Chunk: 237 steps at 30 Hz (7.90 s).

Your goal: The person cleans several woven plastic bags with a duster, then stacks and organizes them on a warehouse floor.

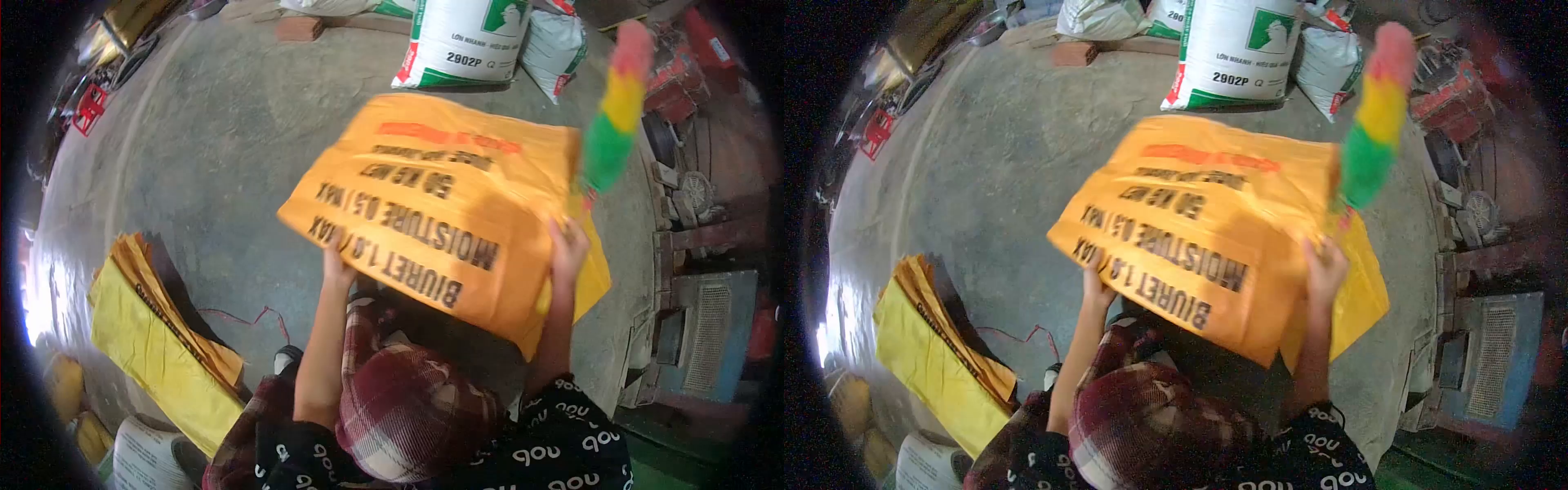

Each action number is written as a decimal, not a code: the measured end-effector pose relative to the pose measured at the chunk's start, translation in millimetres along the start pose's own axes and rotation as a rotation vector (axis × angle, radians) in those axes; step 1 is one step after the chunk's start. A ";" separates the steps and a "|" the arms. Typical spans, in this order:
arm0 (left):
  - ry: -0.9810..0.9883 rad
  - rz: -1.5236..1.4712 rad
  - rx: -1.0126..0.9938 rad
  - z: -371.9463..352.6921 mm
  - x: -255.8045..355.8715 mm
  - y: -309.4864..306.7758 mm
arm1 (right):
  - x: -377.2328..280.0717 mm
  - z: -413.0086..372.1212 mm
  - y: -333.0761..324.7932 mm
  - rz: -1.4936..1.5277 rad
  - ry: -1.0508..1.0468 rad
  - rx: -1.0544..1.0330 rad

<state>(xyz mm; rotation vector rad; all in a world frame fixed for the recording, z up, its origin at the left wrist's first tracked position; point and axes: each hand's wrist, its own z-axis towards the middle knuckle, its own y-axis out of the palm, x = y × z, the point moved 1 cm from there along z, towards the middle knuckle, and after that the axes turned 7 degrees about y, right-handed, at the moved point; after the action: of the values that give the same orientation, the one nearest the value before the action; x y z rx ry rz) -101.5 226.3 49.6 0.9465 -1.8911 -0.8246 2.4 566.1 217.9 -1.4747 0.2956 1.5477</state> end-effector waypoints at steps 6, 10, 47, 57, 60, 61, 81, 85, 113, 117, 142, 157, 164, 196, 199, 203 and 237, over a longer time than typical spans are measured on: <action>-0.163 0.395 -0.335 28.2 -86.9 150.0 | 73.8 -21.0 -195.6 -0.085 0.174 0.154; -0.358 0.933 -0.586 25.2 -138.0 176.4 | 164.0 -56.3 -271.2 -0.178 0.388 0.226; -0.154 2.413 0.694 -269.0 249.9 -105.9 | 103.5 -52.5 -53.0 -0.502 0.371 -0.152; 0.019 2.272 1.488 -350.6 203.2 -212.5 | 0.8 28.4 148.5 -0.298 -0.542 -0.475; 0.200 2.184 1.548 -365.2 215.9 -227.6 | -40.8 35.3 166.9 -0.354 -0.668 -0.520; 0.366 2.139 1.570 -374.5 224.1 -238.4 | -51.8 36.2 172.6 -0.371 -0.775 -0.533; 0.656 2.192 1.607 -467.7 411.3 -107.6 | -124.4 -27.0 187.8 -0.398 -0.795 -0.788; 0.781 2.522 1.392 -415.3 467.3 56.7 | -162.1 -51.5 178.4 -0.367 -0.680 -1.027; 1.250 2.919 -0.377 -160.0 208.4 102.0 | -53.2 -75.8 151.4 -0.411 -0.322 -1.016; 1.127 2.766 -0.275 -123.3 191.6 -11.7 | 28.0 -82.0 142.0 -0.538 -0.257 -1.039; 0.116 0.899 0.300 -86.9 83.8 -161.6 | 89.4 -183.8 179.1 -0.507 -0.141 -1.341; 0.084 0.786 0.491 -138.7 120.9 -200.8 | 164.5 -78.8 200.1 -0.854 0.009 -0.419; 0.148 1.044 0.671 -183.1 139.9 -230.5 | 151.9 -85.0 206.8 -0.789 -0.090 -0.397; 0.307 1.739 0.815 -208.6 131.2 -220.8 | -1.1 -153.9 444.4 -0.620 -0.831 -1.040; 0.331 1.815 0.770 -207.7 130.4 -210.2 | -38.9 -153.7 473.6 -0.518 -0.482 -0.877; 0.275 1.769 0.829 -209.1 132.6 -213.3 | -57.4 -168.1 453.5 -0.508 -0.451 -0.923; 0.237 1.765 0.864 -211.3 129.6 -198.1 | 86.6 -0.2 321.5 -0.430 -0.385 -0.471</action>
<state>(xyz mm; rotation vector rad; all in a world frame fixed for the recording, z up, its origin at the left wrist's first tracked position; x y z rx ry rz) 97.5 -20.0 28.3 -0.4226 -1.9450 1.1233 -221.4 436.4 8.3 -1.4205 -0.6113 1.5548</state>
